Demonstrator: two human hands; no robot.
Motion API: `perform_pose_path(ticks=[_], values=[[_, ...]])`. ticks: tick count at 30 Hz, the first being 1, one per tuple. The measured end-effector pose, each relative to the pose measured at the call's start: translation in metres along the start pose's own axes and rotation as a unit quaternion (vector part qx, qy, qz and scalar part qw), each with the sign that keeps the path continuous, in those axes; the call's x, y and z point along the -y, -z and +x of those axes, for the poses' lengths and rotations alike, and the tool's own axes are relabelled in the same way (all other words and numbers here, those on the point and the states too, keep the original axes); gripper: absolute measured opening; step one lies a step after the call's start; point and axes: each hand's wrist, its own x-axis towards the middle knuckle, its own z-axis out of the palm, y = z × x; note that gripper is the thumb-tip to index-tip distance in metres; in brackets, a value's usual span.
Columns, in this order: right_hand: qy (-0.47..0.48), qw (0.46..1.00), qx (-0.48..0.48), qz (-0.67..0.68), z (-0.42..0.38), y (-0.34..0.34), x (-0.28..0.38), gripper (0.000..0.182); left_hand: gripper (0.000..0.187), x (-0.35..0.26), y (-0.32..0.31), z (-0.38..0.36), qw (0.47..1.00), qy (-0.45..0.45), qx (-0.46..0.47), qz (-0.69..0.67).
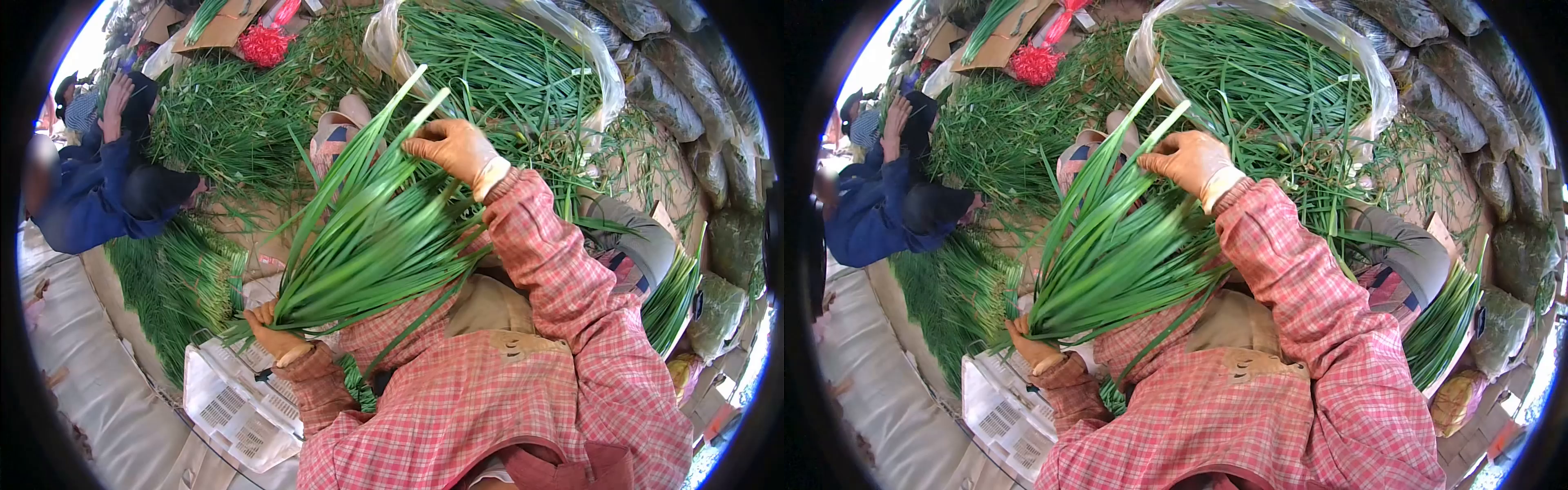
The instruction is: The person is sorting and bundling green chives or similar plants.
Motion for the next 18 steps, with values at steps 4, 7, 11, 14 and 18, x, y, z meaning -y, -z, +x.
perform_pose_path(ticks=[4,7,11,14,18], values=[[-0.006,0.96,0.044,0.277,0.003,-0.026,-0.015,0.033,0.043,0.001,0.019,0.002,0.994,0.077,0.038,-0.07],[0.027,0.964,0.037,0.263,0.008,-0.034,-0.008,0.026,0.042,-0.011,0.003,0.002,0.995,0.056,0.026,-0.077],[0.094,0.987,0.027,0.127,-0.007,-0.012,-0.016,0.025,0.041,-0.013,0.0,-0.001,0.999,0.025,0.017,-0.03],[0.1,0.99,-0.031,0.097,-0.008,0.016,-0.037,0.021,0.042,-0.014,-0.003,0.004,1.0,0.009,-0.004,-0.007],[0.172,0.951,-0.24,-0.094,-0.003,0.071,-0.043,0.016,0.042,-0.008,-0.017,-0.003,1.0,-0.011,-0.019,0.012]])
